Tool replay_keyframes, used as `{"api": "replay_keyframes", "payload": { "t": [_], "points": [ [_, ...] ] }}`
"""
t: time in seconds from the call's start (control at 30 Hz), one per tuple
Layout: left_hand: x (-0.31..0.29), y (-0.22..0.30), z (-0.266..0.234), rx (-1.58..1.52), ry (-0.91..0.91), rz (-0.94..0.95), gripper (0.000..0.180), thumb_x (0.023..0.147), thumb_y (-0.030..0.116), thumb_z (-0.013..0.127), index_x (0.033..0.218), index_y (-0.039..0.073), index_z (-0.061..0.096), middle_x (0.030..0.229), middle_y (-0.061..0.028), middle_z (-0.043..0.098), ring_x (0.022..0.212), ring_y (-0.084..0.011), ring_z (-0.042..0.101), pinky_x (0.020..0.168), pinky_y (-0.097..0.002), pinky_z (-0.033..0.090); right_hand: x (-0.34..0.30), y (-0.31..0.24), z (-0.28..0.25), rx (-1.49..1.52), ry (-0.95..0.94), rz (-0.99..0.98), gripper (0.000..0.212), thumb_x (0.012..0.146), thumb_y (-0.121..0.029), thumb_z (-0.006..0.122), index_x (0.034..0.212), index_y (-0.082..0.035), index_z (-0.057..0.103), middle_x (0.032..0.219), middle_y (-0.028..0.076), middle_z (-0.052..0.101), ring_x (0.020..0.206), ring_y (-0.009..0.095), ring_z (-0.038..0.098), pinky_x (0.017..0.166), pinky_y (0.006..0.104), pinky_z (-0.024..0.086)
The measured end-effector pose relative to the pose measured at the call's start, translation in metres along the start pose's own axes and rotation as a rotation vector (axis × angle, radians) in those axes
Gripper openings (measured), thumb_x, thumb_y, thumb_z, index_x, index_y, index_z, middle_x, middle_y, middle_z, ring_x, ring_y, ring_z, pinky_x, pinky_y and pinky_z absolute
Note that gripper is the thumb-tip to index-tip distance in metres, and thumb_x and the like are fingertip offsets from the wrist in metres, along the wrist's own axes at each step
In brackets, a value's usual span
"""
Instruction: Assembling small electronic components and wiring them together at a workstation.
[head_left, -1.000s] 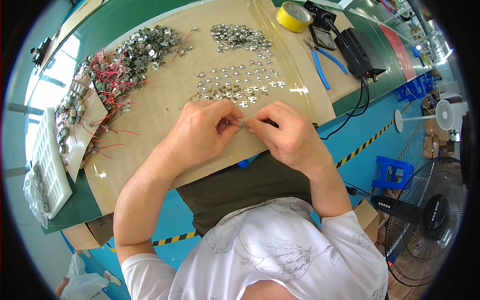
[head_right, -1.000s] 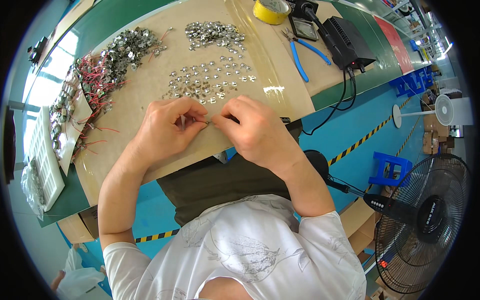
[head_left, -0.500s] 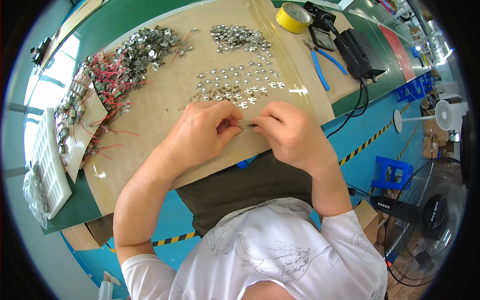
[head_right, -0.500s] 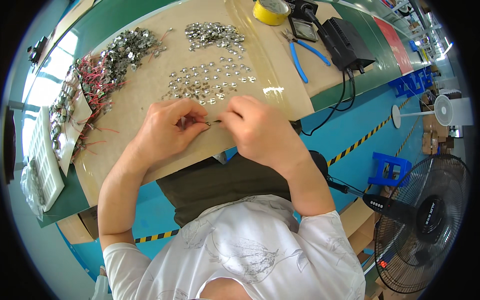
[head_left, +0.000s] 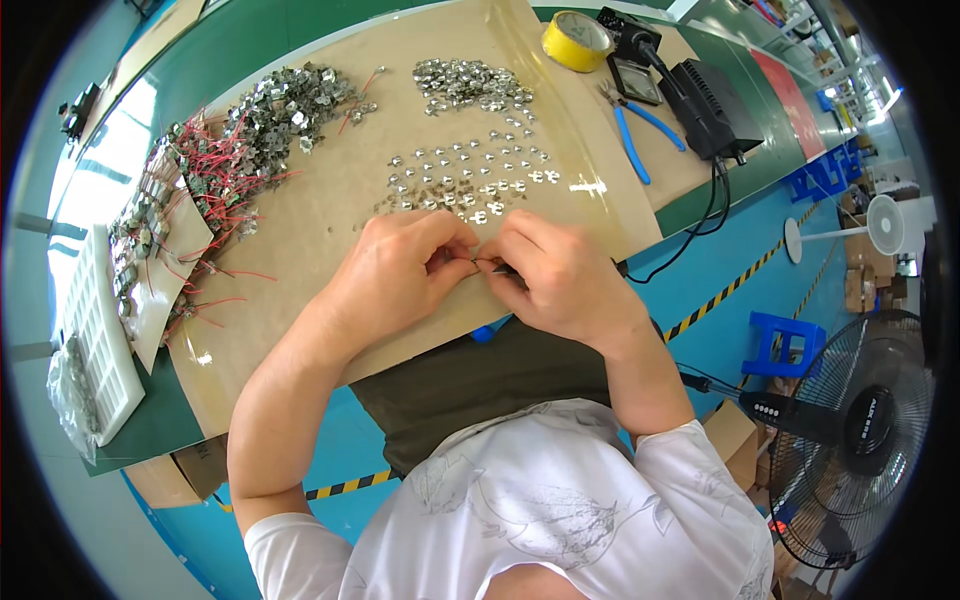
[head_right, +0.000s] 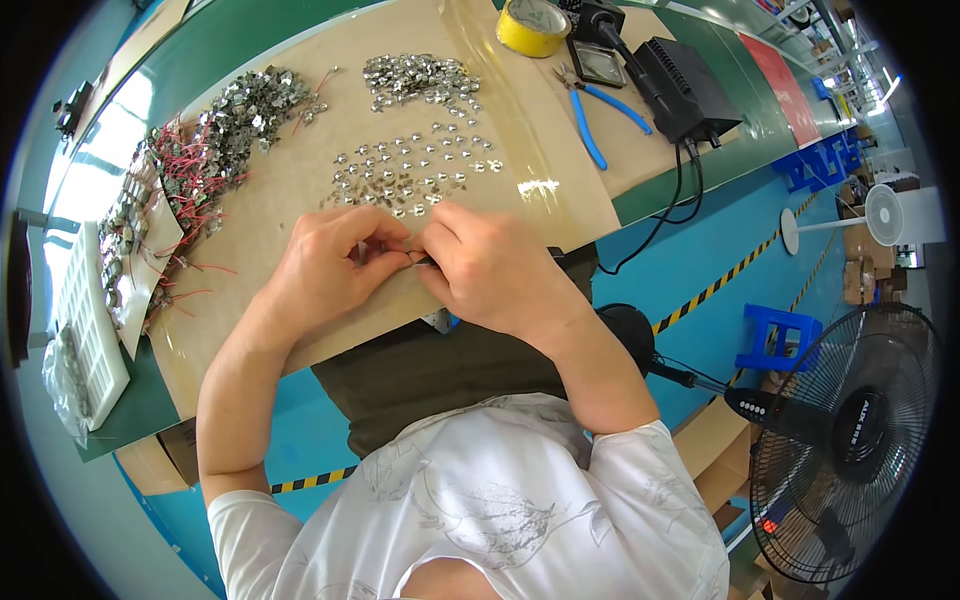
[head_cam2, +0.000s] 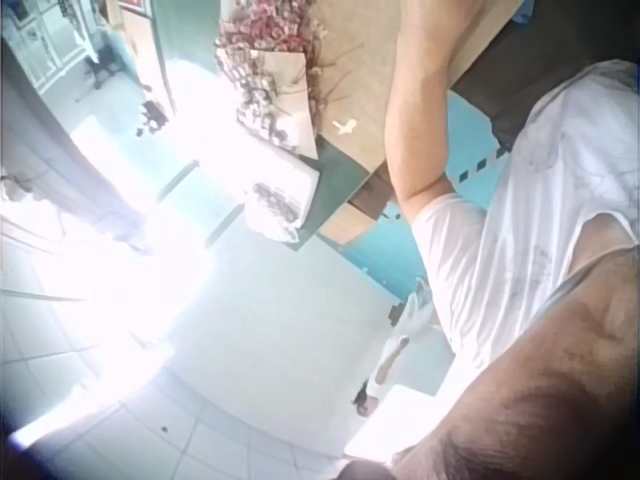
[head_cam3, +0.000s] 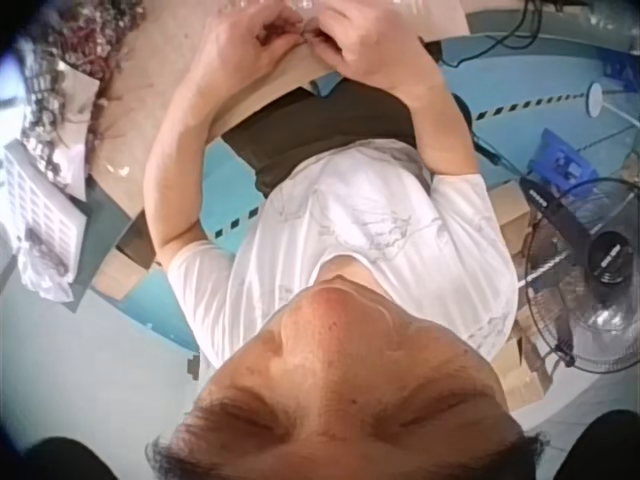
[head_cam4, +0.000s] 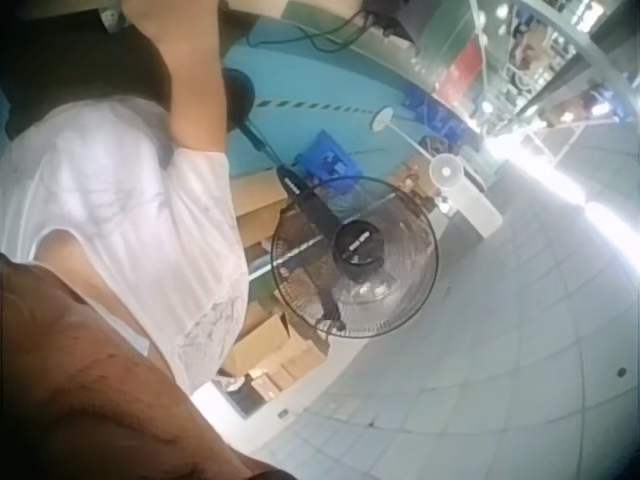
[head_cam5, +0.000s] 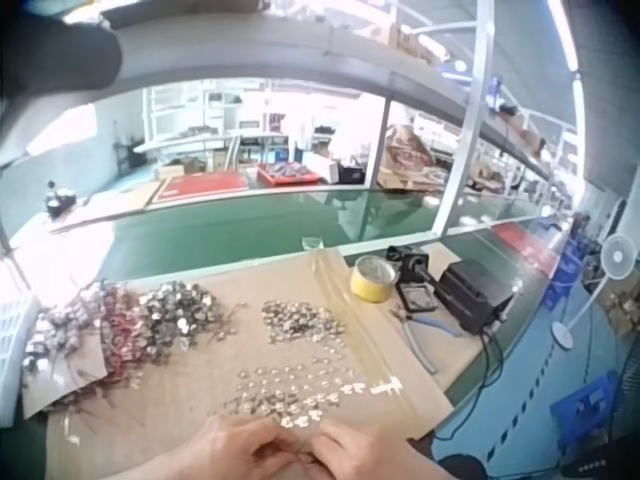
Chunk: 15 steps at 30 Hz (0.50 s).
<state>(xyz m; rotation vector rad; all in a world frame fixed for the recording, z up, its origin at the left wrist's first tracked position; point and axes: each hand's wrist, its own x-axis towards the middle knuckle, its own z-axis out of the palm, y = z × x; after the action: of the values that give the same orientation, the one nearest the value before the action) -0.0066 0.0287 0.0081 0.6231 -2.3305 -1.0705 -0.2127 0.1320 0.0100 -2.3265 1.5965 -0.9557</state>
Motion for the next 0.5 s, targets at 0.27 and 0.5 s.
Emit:
{"api": "replay_keyframes", "payload": {
  "t": [0.27,0.5],
  "points": [
    [0.0,-0.004,-0.001,0.024,-0.03,0.059,0.011,0.086,0.003,0.081,0.095,0.003,0.076,0.089,-0.0136,0.074,0.081,-0.0339,0.074,0.073,-0.0431,0.061,0.005,0.021,-0.029,0.076,0.024,0.196,0.007,0.092,-0.003,0.078,0.095,-0.002,0.071,0.086,0.011,0.067,0.072,0.025,0.068,0.066,0.0368,0.055],
    [-0.002,-0.005,0.001,0.048,-0.044,0.084,0.009,0.086,0.003,0.079,0.094,0.004,0.081,0.093,-0.0121,0.074,0.086,-0.0351,0.074,0.077,-0.0447,0.061,0.012,0.054,-0.025,-0.012,-0.034,0.177,0.008,0.095,-0.007,0.077,0.101,-0.002,0.076,0.087,0.009,0.069,0.073,0.02,0.069,0.066,0.0335,0.054]
  ]
}}
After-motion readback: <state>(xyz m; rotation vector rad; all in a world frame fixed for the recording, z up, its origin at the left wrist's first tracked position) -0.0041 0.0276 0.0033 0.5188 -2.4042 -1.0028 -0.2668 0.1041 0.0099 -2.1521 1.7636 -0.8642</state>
